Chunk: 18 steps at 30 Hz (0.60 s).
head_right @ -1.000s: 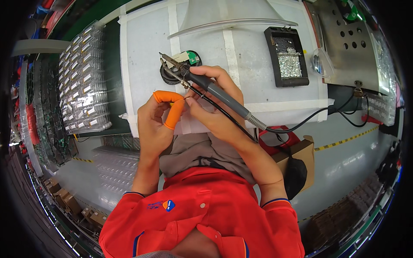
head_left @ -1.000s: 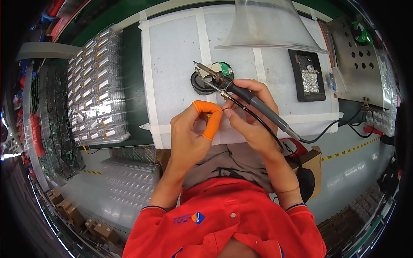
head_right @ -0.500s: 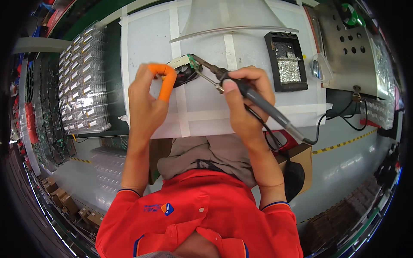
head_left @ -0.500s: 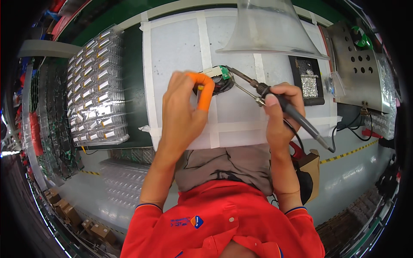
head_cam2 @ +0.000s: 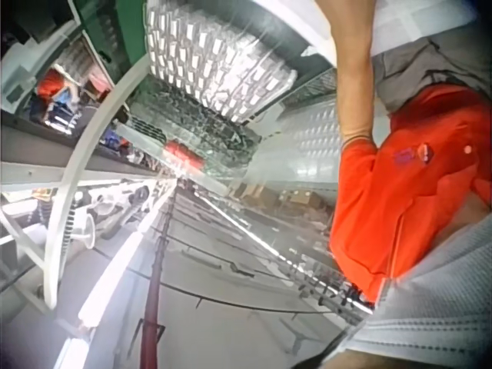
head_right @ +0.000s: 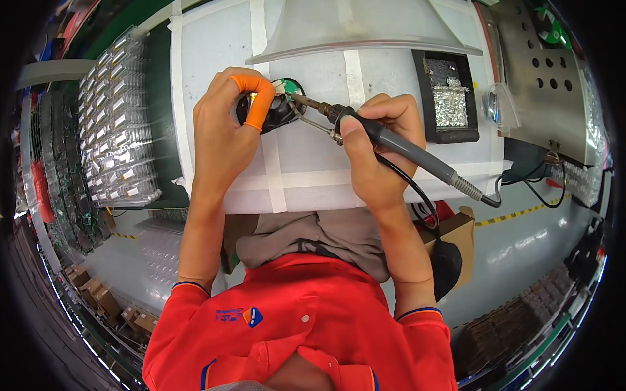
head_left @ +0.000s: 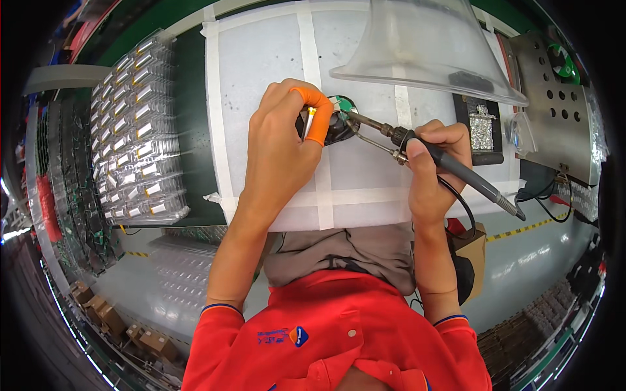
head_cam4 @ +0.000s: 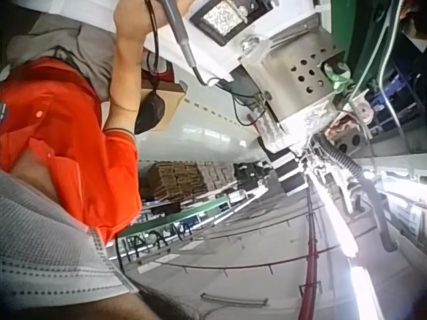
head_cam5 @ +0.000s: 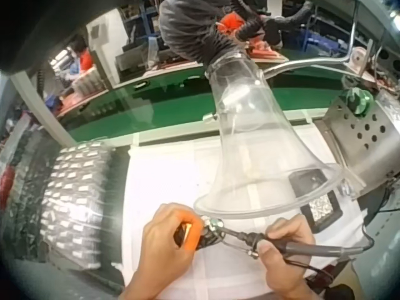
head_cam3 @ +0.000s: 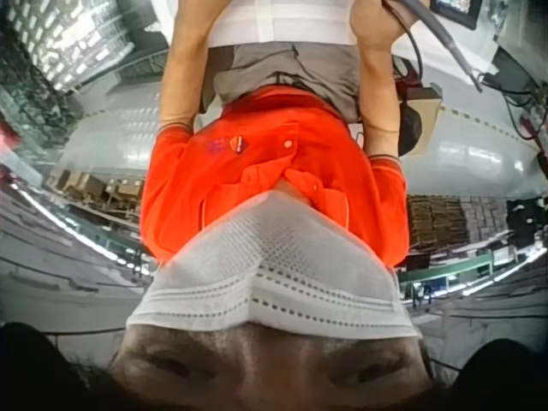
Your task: Soldering small electronic components onto a printed circuit board at a factory workstation.
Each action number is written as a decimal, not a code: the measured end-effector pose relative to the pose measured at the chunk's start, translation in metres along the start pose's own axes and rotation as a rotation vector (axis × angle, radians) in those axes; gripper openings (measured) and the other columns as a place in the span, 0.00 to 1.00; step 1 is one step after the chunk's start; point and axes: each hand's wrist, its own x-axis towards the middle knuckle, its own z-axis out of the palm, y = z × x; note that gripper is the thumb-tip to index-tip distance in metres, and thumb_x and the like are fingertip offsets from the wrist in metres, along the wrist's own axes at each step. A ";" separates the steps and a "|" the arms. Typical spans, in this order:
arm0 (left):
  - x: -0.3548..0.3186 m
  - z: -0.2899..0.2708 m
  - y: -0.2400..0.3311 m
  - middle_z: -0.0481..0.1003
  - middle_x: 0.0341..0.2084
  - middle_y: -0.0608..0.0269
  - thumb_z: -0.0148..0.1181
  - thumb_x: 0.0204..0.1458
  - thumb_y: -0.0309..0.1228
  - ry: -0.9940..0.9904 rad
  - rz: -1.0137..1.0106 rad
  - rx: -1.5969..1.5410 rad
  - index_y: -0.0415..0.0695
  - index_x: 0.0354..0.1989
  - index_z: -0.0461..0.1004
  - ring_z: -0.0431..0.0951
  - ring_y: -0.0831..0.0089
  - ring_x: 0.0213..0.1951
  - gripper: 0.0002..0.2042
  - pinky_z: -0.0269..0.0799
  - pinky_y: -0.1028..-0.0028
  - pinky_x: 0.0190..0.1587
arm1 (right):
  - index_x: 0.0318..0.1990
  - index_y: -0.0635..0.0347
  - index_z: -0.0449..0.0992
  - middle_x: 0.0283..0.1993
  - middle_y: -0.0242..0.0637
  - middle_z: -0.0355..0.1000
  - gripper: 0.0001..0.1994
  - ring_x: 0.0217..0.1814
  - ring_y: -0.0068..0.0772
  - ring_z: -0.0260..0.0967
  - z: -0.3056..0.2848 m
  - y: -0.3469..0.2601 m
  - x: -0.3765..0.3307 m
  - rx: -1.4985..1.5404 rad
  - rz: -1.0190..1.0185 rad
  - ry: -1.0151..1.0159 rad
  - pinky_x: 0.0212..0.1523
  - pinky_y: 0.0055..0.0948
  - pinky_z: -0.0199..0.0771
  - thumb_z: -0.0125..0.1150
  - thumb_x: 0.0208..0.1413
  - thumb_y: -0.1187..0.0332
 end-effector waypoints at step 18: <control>0.003 -0.007 0.003 0.73 0.32 0.58 0.60 0.43 0.12 -0.100 0.032 0.064 0.35 0.28 0.71 0.71 0.60 0.34 0.07 0.68 0.66 0.36 | 0.38 0.63 0.63 0.30 0.33 0.65 0.10 0.27 0.14 0.58 -0.003 0.002 -0.001 0.001 -0.069 0.027 0.28 0.16 0.59 0.60 0.53 0.80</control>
